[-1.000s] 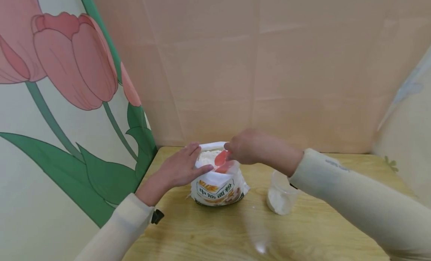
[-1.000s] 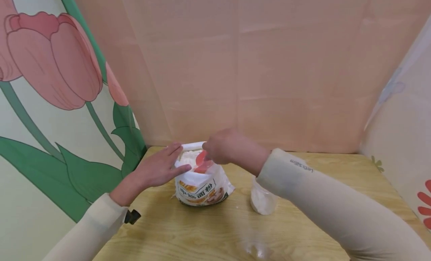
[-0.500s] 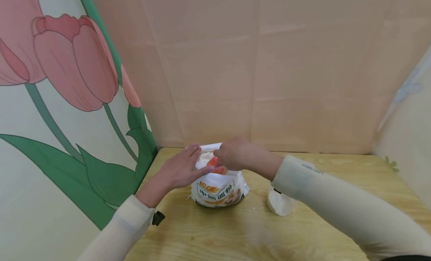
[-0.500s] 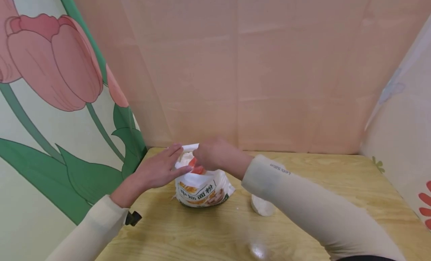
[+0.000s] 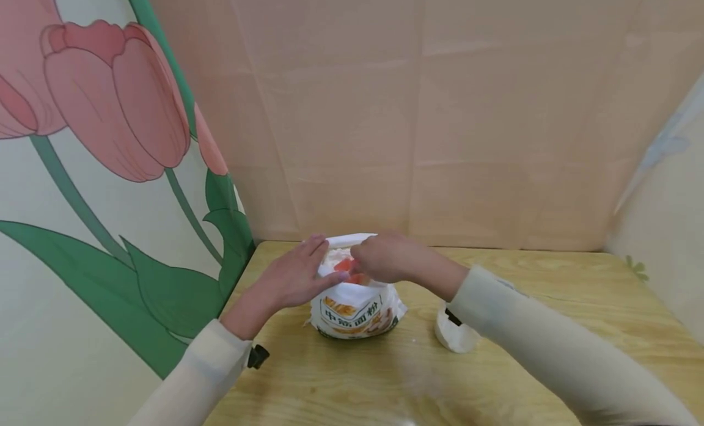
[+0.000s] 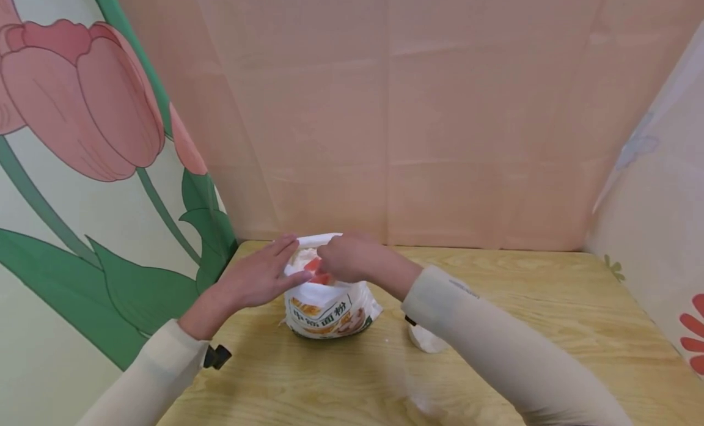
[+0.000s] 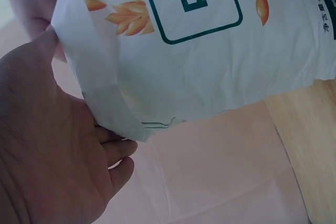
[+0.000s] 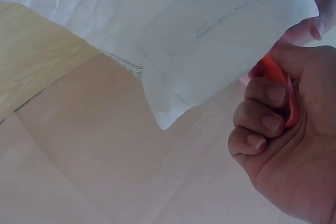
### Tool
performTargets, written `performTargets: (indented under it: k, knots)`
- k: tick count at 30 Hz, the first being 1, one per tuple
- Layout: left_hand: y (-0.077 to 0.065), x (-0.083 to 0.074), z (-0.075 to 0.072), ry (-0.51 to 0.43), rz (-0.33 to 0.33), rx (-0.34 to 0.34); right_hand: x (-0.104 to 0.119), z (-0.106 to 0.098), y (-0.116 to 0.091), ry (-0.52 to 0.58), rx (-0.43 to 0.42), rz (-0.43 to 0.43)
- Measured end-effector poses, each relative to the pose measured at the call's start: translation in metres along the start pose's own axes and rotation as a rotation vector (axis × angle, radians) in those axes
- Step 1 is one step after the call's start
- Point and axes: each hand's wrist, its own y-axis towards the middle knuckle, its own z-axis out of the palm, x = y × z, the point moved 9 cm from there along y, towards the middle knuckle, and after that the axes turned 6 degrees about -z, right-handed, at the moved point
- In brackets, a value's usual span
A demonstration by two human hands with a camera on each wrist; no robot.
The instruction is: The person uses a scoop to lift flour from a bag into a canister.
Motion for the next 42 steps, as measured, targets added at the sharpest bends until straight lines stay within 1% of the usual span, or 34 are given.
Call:
performTargets:
  k: [6, 10, 13, 20, 28, 37, 42]
  knots:
    - [-0.001, 0.0, 0.0, -0.016, -0.006, -0.007, -0.004, -0.004, -0.01, 0.082, -0.108, -0.033]
    - [-0.002, 0.0, 0.0, -0.019, -0.014, -0.002, -0.007, -0.004, -0.017, 0.105, -0.136, -0.041]
    - [-0.002, 0.0, 0.001, -0.02, -0.012, 0.0, -0.011, -0.003, -0.022, 0.11, -0.157, -0.026]
    - [-0.004, 0.002, 0.0, -0.02, -0.017, 0.006, -0.017, 0.001, -0.033, 0.128, -0.241, -0.016]
    - [-0.002, 0.003, 0.001, -0.022, -0.013, 0.003, -0.029, 0.006, -0.044, 0.221, -0.348, 0.023]
    - [-0.004, 0.004, 0.005, -0.033, -0.01, -0.002, -0.032, 0.015, -0.053, 0.241, -0.435, 0.067]
    - [-0.006, 0.004, 0.006, -0.044, -0.008, -0.007, -0.033, 0.019, -0.057, 0.228, -0.471, 0.091]
